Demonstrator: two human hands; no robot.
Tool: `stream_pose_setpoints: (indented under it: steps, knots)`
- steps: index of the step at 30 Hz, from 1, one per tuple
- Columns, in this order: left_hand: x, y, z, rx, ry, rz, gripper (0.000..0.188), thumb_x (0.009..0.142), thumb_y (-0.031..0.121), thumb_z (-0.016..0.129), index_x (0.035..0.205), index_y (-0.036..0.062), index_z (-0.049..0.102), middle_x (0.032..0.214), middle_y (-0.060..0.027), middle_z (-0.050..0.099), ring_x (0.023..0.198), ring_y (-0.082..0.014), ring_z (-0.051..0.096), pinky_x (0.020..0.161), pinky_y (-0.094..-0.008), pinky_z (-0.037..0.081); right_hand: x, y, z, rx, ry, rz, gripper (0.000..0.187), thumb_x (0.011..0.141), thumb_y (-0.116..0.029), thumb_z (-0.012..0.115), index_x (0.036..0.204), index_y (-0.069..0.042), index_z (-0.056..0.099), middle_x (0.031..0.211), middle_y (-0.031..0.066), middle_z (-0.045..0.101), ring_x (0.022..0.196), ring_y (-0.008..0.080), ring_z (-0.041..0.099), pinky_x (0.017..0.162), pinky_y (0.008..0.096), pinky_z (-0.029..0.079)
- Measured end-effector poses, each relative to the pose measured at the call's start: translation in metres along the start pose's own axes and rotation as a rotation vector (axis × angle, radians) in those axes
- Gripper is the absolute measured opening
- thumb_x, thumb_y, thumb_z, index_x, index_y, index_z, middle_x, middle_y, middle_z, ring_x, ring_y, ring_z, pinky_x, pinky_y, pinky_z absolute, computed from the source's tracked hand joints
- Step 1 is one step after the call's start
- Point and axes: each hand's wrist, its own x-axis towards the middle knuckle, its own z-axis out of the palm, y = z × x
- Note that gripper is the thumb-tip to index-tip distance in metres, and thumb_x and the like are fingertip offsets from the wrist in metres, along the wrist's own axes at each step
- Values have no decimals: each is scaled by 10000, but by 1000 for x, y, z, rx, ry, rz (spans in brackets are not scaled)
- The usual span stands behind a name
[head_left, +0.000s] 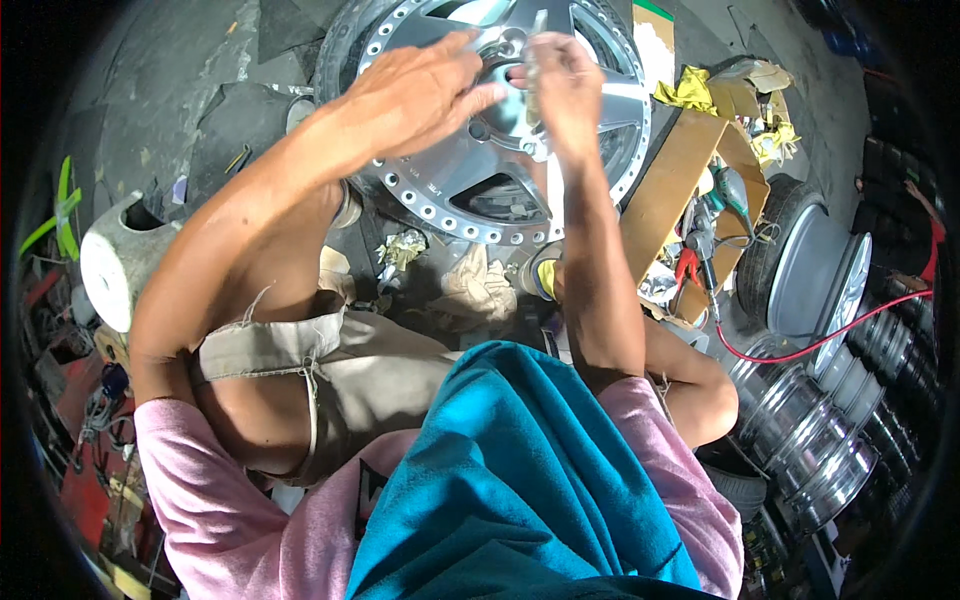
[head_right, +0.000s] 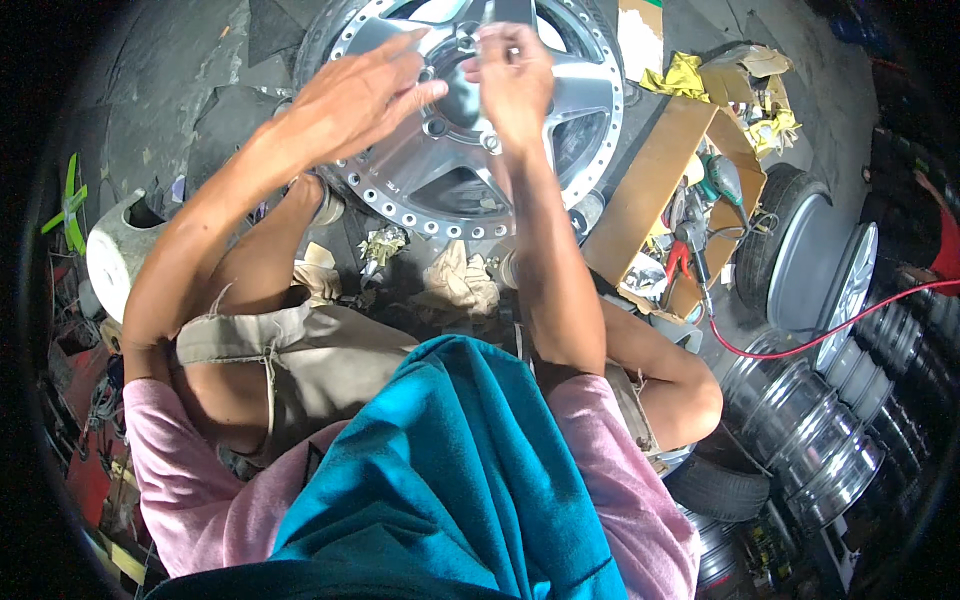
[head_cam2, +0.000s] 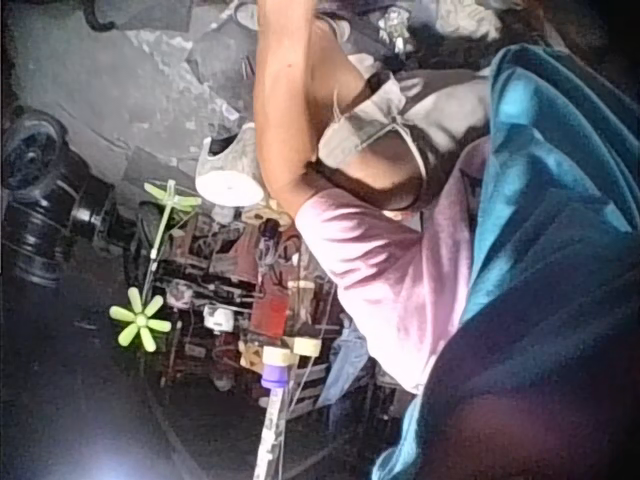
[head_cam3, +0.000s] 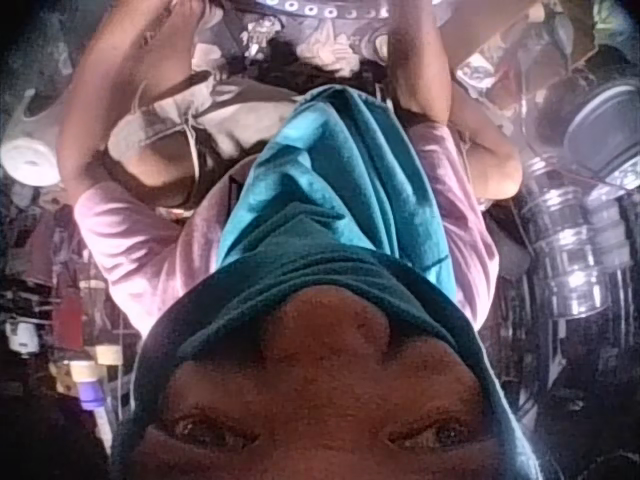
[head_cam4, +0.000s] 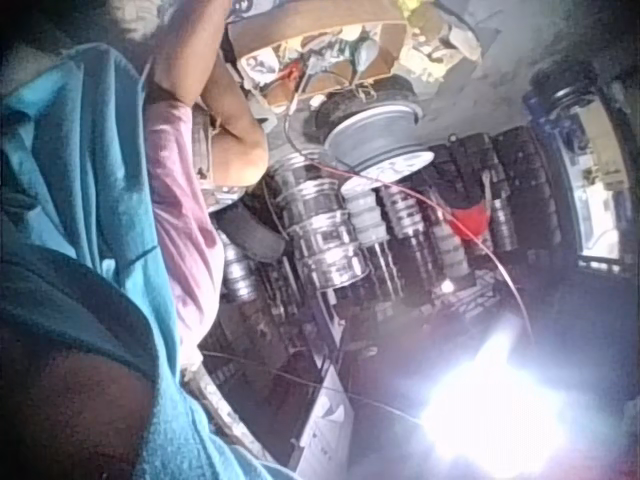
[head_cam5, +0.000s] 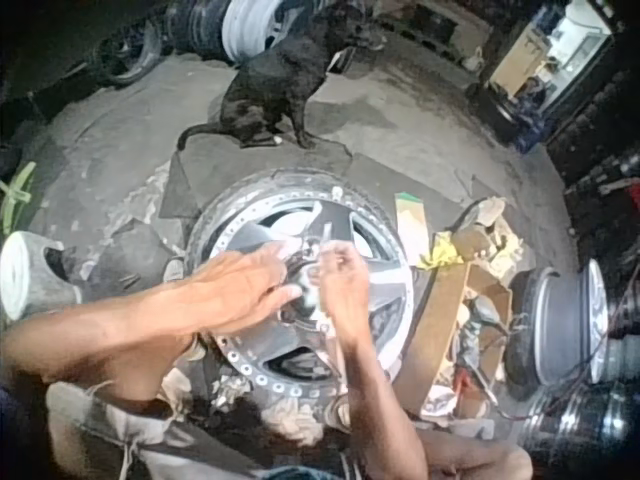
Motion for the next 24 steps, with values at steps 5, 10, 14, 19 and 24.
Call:
stream_pose_setpoints:
  steps: [5,10,14,19,24]
  knots:
    - [23,-40,1,58,54,5,399,1060,406,553,1093,30,682,1226,-196,683,1000,-421,677,866,-500,538,5,-54,-76,-297,56,-144,335,1046,-327,640,1212,-37,664,937,66,673,737,148,672,615,269,548]
    - [36,-73,12,19,79,-98,412,1000,309,557,1278,6,572,1090,-268,700,991,-481,673,885,-558,526,14,-44,-135,-795,-58,-306,251,964,-262,708,1066,-37,754,951,132,693,800,234,670,783,356,532]
    - [45,-70,9,70,168,4,356,1000,316,571,1077,-20,661,994,-272,706,946,-467,681,852,-536,539,-10,-55,-138,-878,-210,-232,219,918,-231,730,1017,-38,763,969,137,711,893,279,685,829,389,536]
    - [45,-68,14,135,41,-69,372,1007,315,566,951,-33,685,927,-268,703,883,-457,687,806,-525,548,-18,-48,-139,-978,-326,-317,198,904,-218,726,995,-48,768,1036,138,709,993,356,680,896,421,524]
    - [40,-70,15,134,101,-23,373,1014,325,549,959,-17,689,908,-263,706,866,-442,699,785,-533,550,-21,-46,-137,-1066,-327,-346,187,901,-210,724,998,-57,771,1023,137,693,996,367,674,884,436,524]
